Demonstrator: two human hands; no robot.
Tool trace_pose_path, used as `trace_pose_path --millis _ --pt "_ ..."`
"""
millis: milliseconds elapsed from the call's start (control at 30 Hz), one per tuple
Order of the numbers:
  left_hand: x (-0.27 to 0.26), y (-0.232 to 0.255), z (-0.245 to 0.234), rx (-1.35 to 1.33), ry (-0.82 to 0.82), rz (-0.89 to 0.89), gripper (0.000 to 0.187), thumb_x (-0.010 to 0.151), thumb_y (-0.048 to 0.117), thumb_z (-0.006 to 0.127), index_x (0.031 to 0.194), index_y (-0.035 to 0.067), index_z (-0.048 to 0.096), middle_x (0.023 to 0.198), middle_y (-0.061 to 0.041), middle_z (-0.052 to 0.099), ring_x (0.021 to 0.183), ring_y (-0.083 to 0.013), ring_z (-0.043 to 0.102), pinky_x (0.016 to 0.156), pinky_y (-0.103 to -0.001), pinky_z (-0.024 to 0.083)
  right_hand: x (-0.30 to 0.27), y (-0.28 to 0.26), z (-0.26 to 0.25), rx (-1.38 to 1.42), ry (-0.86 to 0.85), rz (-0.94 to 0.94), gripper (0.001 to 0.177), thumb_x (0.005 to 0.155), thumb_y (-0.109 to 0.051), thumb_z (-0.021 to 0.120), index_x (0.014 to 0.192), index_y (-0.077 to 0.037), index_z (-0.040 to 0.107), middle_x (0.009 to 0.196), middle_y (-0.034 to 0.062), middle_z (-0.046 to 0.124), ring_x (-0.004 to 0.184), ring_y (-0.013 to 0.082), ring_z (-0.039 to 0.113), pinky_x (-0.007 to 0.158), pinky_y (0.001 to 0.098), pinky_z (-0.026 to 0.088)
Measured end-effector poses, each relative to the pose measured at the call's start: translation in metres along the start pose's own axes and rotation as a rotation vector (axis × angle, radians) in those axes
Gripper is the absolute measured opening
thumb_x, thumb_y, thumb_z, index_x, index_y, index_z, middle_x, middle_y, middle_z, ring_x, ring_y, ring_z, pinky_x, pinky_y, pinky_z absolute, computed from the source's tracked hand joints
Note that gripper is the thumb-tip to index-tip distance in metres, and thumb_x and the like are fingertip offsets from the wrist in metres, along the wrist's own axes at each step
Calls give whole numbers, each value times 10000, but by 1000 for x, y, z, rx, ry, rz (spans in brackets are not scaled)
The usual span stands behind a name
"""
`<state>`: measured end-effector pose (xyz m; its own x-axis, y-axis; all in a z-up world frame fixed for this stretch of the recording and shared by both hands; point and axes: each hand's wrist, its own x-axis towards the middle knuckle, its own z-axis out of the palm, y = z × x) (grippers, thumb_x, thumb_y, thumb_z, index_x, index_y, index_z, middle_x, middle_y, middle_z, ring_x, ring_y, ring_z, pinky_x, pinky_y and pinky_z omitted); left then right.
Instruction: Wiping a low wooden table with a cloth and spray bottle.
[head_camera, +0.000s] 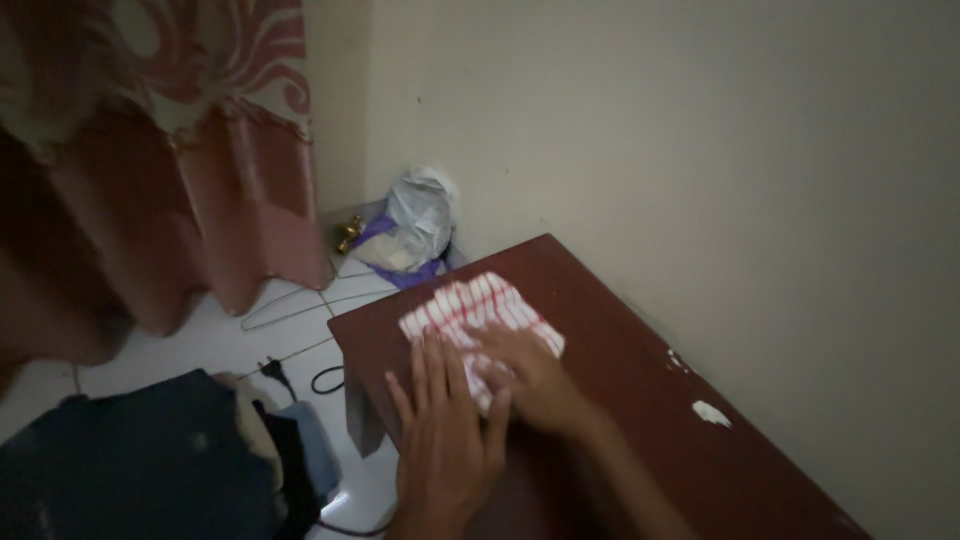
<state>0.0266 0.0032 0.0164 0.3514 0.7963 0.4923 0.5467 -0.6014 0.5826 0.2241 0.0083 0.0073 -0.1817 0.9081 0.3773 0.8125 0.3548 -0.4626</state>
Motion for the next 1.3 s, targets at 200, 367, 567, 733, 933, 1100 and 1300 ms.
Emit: trace_pose_path --millis 200,367,567,733,933,1100,1300 --pt "0 -1 -2 -28 34 12 839 1011 502 460 1522 -132 259 1641 -327 192 1544 -453 122 1176 -657 61 -34 -7 -37 18 -70 145 351 997 -212 586 1301 -102 723 1510 112 614 1483 309 446 1212 450 275" --pt "0 -2 2 36 11 -13 886 985 551 497 1501 -123 243 1623 -321 181 1524 -452 108 1152 -667 52 4 58 -22 96 17 170 382 1020 -270 583 1317 -50 679 1516 127 587 1461 312 477 1229 442 265" --pt "-1 -3 1 -45 34 -8 914 986 544 500 1544 -129 235 1645 -295 199 1547 -436 112 1179 -659 44 54 39 -4 74 54 220 381 999 -321 621 1291 -95 716 1514 150 574 1425 336 497 1189 440 353" --pt "0 -6 8 77 82 4 874 1003 563 476 1494 -137 297 1616 -322 236 1529 -444 136 1157 -669 56 53 31 6 59 -9 41 368 997 -251 610 1332 -131 706 1545 159 547 1460 380 483 1200 461 355" --pt "-2 -3 2 23 67 2 796 996 520 430 1486 -102 358 1608 -306 296 1550 -428 188 1188 -660 88 6 22 9 126 -46 -69 342 969 -175 648 1301 -112 698 1532 157 580 1486 376 444 1196 475 341" --pt "-6 -5 3 -37 133 10 758 1044 466 405 1521 -118 334 1635 -303 286 1556 -421 192 1211 -668 66 -60 -32 -19 59 -32 2 323 991 -208 644 1295 -127 716 1511 112 607 1493 337 459 1212 483 308" --pt "-8 -3 2 -22 122 -50 773 1042 470 402 1536 -117 304 1644 -280 273 1561 -399 181 1206 -654 44 -92 -34 -52 -36 -56 218 336 1001 -248 597 1296 -161 732 1562 107 543 1497 351 401 1208 519 262"
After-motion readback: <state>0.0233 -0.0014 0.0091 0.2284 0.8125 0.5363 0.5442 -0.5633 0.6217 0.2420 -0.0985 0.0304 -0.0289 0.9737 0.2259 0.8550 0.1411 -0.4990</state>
